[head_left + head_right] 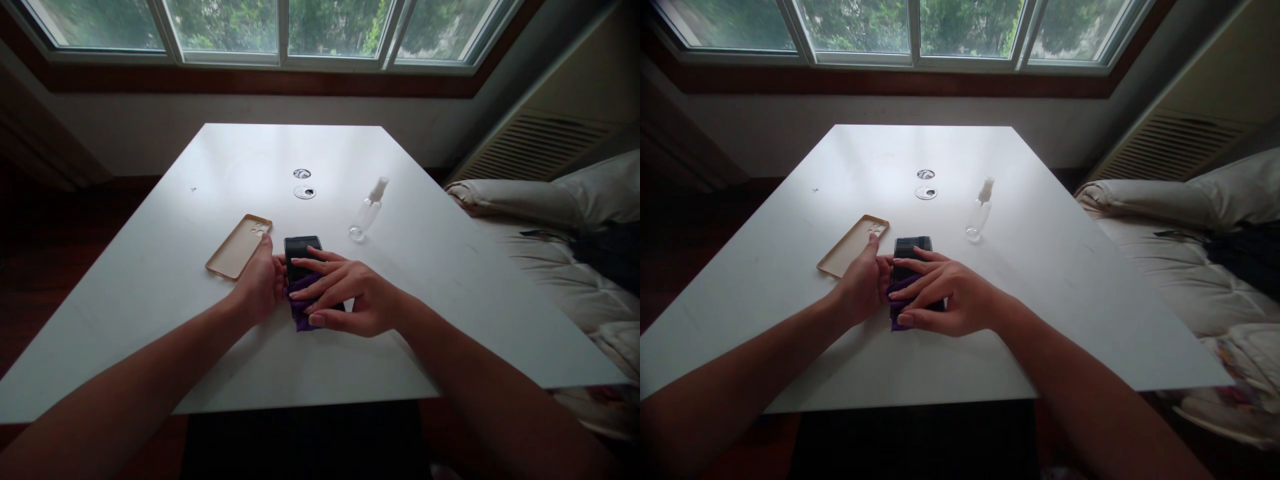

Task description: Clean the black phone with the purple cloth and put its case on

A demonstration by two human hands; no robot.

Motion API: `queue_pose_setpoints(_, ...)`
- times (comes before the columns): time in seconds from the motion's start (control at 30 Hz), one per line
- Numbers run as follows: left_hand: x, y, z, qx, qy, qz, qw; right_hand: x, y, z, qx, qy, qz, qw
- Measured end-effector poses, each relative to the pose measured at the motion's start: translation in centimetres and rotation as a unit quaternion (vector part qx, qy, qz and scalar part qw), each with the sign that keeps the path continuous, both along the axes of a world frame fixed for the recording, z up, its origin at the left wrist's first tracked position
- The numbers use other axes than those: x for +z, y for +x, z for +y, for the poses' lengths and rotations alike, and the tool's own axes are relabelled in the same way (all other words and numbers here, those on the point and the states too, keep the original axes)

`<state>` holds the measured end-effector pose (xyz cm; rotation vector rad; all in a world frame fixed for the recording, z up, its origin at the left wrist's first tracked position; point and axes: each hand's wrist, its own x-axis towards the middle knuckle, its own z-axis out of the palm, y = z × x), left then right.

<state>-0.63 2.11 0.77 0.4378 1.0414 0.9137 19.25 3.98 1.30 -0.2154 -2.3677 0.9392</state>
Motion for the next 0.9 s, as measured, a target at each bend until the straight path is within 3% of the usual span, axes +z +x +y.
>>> queue_pose_setpoints(0.2,0.2,0.0,0.1,-0.024,-0.002,-0.001,1.000,-0.1,0.4,0.4,-0.057,-0.011,0.021,0.998)
queue_pose_setpoints(0.43,-0.6,-0.3,0.4,-0.027,-0.003,-0.033,0.999,-1.4,0.6,1.5,-0.222,-0.072,0.011,0.972)
queue_pose_setpoints(0.57,-0.5,-0.2,0.3,-0.021,-0.007,-0.046,0.999,-1.9,0.5,1.8,-0.282,-0.099,-0.002,0.954)
queue_pose_setpoints(0.9,0.1,0.1,0.1,-0.015,-0.012,-0.040,0.999,-2.7,0.4,2.1,-0.302,-0.105,-0.031,0.947)
